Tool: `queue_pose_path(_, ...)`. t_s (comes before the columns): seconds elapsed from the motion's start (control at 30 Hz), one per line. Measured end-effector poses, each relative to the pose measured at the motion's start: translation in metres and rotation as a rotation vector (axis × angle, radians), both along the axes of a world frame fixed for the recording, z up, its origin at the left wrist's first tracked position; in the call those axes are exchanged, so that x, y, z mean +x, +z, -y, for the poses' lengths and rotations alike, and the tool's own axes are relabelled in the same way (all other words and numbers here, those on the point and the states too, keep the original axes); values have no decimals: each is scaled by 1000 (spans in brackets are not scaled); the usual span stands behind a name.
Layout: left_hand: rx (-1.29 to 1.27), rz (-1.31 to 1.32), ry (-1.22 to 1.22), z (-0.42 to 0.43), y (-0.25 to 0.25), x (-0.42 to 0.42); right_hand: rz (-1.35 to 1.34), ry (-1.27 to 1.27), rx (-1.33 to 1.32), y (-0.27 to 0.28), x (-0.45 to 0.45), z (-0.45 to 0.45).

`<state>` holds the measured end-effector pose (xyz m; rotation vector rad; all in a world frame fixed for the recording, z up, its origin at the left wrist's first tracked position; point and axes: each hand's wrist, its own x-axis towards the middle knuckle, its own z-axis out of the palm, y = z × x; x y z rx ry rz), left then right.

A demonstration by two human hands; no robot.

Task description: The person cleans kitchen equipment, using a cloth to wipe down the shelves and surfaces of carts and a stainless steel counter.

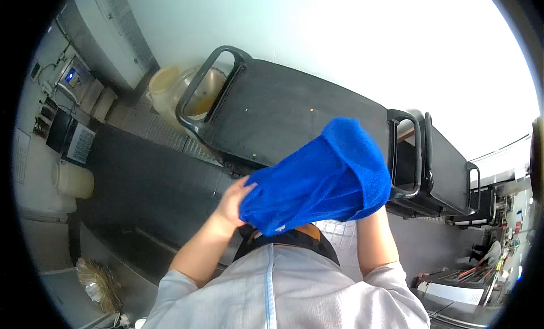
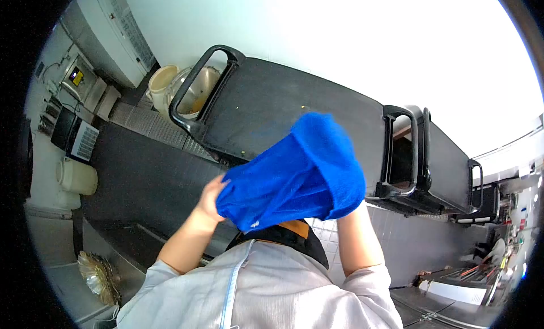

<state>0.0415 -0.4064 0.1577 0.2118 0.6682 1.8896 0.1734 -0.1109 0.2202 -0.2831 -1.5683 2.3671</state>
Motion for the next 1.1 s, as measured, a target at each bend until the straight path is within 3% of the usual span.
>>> queue_pose_path(0.03,-15,22,106,-11,15,-11,-9,-53,-39,0,3,-20)
queue_pose_path(0.17,-74,-517,22,-28,53,-66,-20,-134,-184,-34,14,-60)
queue_pose_path(0.23,-88,-621,24,-47,82,-84,-28,-155,-244,-58,2,-68)
queue_pose_path(0.3,-295,-687,100,-75,93,-96,-29,-181,-283,-70,-10,-83)
queue_pose_path(0.37,-500,-760,222,-103,66,-112,-14,-227,-276,-69,-15,-114)
queue_pose_path(0.43,-691,-1195,254,-122,41,-114,0,-295,-248,-59,-3,-156)
queue_pose_path(0.53,-861,-1237,138,-113,24,-111,38,-395,-158,-41,35,-223)
queue_pose_path(0.63,-990,-1089,200,-76,-9,-136,102,-435,-93,-42,71,-260)
queue_pose_path(0.7,-1063,-1169,328,-46,-23,-167,180,-442,-42,-58,79,-271)
queue_pose_path(0.8,-1277,-1393,453,-18,-18,-221,332,-414,236,-96,75,-284)
queue_pose_path(0.9,-1474,-1745,511,-6,-10,-273,584,-422,1120,-128,47,-293)
queue_pose_path(1.0,-1598,-1672,504,7,-52,-317,1132,-454,1272,-189,17,-299)
queue_pose_path(1.03,-1607,-1610,504,9,-61,-325,1251,-483,1393,-200,-6,-284)
queue_pose_path(1.07,-1540,-1388,481,10,-74,-326,1332,-451,1463,-206,-22,-273)
queue_pose_path(1.1,-1520,-1372,521,3,-71,-320,1413,-414,1535,-199,-41,-259)
